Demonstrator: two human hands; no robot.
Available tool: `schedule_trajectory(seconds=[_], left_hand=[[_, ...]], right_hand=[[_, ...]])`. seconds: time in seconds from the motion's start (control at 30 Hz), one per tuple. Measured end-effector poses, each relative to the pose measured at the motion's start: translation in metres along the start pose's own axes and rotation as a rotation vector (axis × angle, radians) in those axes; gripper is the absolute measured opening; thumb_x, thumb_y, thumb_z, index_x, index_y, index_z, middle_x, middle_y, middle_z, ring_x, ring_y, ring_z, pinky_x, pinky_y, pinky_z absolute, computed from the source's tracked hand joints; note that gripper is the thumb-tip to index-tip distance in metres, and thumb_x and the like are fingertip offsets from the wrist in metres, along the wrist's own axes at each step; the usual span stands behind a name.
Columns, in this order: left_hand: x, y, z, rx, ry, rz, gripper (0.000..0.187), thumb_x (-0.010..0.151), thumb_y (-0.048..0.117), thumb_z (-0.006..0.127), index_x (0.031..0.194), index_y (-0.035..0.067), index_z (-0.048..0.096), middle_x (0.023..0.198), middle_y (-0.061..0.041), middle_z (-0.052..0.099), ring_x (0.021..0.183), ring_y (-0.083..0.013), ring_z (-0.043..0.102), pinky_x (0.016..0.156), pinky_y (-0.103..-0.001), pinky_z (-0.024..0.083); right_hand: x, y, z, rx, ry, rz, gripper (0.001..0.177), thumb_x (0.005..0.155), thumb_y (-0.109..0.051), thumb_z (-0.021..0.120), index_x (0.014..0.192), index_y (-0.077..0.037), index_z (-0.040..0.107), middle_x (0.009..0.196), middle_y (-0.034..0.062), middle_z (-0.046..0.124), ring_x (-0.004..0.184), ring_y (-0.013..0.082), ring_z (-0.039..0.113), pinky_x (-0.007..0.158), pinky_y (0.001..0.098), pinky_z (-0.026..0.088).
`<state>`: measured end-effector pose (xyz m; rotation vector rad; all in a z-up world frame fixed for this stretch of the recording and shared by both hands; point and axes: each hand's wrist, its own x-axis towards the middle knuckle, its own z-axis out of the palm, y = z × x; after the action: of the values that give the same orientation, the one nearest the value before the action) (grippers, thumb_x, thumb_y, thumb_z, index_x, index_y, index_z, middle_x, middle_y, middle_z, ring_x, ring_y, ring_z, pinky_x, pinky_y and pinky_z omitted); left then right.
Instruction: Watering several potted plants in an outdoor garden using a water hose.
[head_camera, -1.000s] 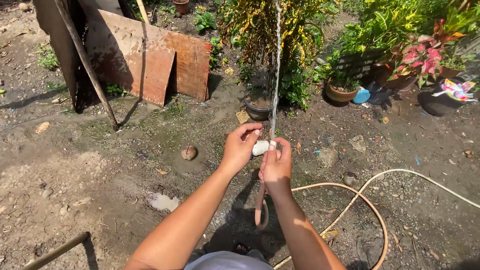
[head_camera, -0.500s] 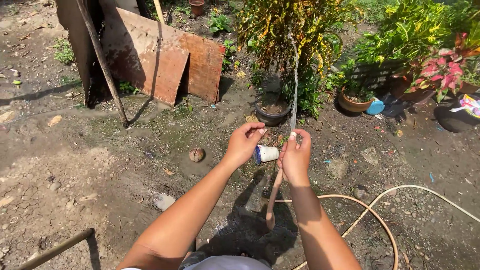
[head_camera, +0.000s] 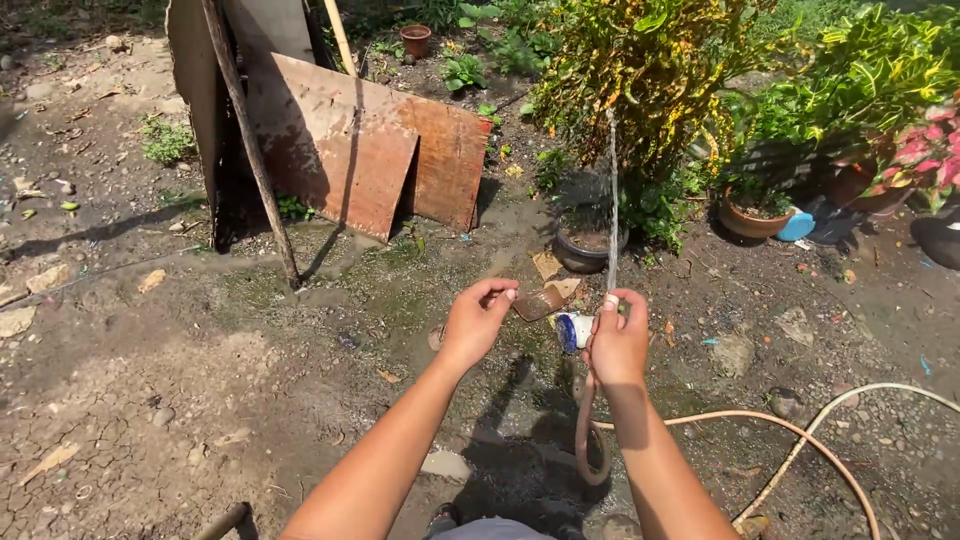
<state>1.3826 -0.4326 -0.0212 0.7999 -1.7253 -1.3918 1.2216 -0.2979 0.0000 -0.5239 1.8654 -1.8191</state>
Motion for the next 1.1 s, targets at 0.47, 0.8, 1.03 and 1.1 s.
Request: schedule_trajectory(seconds=[0.47, 0.8, 1.03, 1.1], left_hand=[[-0.016, -0.014, -0.014, -0.241, -0.189, 0.016, 0.023, 0.099, 0.012, 0.065, 0.118, 0.001, 0.072, 0.102, -0.004, 0.076, 0.092, -0.0068, 0.069, 0.083, -0.024, 0.055], [-0.029, 0.011, -0.015, -0.197, -0.179, -0.022, 0.023, 0.099, 0.013, 0.063, 0.117, 0.0, 0.072, 0.103, -0.003, 0.078, 0.09, -0.0057, 0.068, 0.08, -0.022, 0.054], [-0.038, 0.022, 0.011, -0.08, -0.286, -0.009, 0.022, 0.099, 0.014, 0.065, 0.117, 0.003, 0.073, 0.098, -0.001, 0.076, 0.088, -0.0048, 0.066, 0.077, -0.022, 0.053], [-0.037, 0.017, 0.022, -0.107, -0.263, 0.002, 0.022, 0.099, 0.013, 0.064, 0.117, 0.002, 0.073, 0.099, -0.002, 0.076, 0.088, -0.0047, 0.067, 0.078, -0.022, 0.053]], right_hand=[[-0.032, 0.003, 0.054, 0.106, 0.064, -0.048, 0.018, 0.108, -0.017, 0.046, 0.126, -0.019, 0.043, 0.067, 0.0004, 0.049, 0.042, 0.0091, 0.041, 0.032, 0.0286, 0.033], [-0.036, -0.011, 0.024, 0.127, 0.084, -0.009, 0.02, 0.108, -0.017, 0.045, 0.128, -0.021, 0.044, 0.07, 0.001, 0.05, 0.046, 0.0093, 0.041, 0.036, 0.0281, 0.032], [-0.027, -0.011, 0.001, 0.138, 0.05, -0.002, 0.018, 0.107, -0.018, 0.047, 0.126, -0.019, 0.046, 0.067, 0.0013, 0.049, 0.043, 0.0098, 0.041, 0.033, 0.0284, 0.032], [-0.025, -0.012, -0.009, 0.154, 0.062, 0.005, 0.017, 0.108, -0.02, 0.046, 0.125, -0.02, 0.046, 0.067, 0.0001, 0.049, 0.043, 0.0091, 0.04, 0.033, 0.0278, 0.031]])
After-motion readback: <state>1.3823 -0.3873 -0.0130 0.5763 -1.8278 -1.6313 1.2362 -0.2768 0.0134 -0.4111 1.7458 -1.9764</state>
